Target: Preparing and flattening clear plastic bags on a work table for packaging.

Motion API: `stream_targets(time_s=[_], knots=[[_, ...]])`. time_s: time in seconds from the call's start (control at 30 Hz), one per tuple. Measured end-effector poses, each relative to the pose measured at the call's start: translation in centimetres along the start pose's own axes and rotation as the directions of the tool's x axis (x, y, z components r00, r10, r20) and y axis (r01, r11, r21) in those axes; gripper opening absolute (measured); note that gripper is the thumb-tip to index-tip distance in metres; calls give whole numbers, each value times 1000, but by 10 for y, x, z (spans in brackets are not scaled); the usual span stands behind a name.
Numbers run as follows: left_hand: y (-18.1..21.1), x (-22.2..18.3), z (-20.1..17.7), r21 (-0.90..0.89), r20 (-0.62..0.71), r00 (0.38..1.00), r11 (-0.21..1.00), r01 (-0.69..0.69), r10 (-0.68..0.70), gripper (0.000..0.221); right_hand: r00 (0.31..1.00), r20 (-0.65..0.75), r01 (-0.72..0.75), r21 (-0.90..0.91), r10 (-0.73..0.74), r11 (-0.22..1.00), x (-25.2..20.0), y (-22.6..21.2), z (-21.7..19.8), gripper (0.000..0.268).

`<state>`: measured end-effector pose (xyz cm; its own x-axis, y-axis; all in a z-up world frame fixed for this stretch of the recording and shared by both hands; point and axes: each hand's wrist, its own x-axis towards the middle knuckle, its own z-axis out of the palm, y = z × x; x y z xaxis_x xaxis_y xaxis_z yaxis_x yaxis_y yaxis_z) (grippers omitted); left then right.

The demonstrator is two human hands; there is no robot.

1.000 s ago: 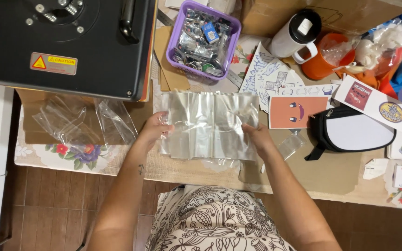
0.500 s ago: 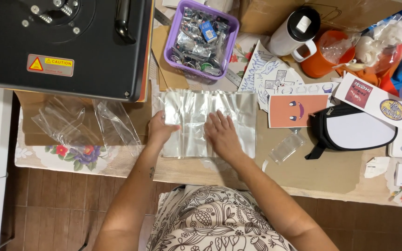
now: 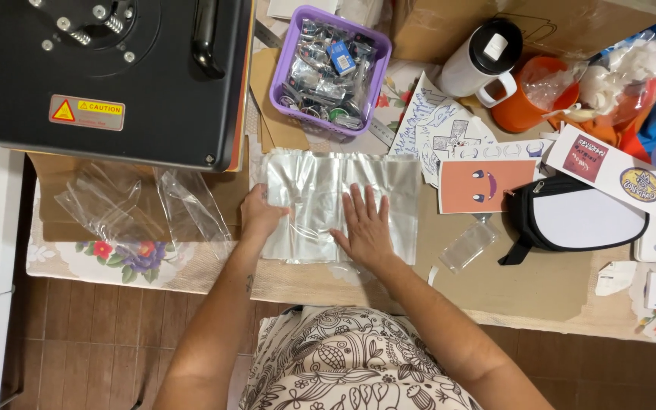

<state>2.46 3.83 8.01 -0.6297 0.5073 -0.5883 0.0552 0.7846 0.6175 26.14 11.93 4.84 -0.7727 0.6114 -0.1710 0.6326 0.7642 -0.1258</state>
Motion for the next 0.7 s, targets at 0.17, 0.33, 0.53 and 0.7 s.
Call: stream_targets(time_s=[0.17, 0.33, 0.53, 0.7], knots=[[-5, 1, -3, 17, 28, 999, 1000, 17, -18, 76, 981, -138, 136, -32, -139, 990, -2, -2, 15, 69], [-21, 3, 43, 495, -306, 491, 576, -650, 816, 51, 993, 61, 98, 50, -100, 994, 0, -4, 10, 76], [-11, -14, 128, 370, 242, 313, 211, -905, 918, 59, 992, 65, 109, 44, -111, 993, 5, -5, 14, 76], [-1, -9, 120, 406, 306, 462, 324, -854, 832, 67, 995, -45, 93, 59, -90, 994, 5, 8, 23, 68]])
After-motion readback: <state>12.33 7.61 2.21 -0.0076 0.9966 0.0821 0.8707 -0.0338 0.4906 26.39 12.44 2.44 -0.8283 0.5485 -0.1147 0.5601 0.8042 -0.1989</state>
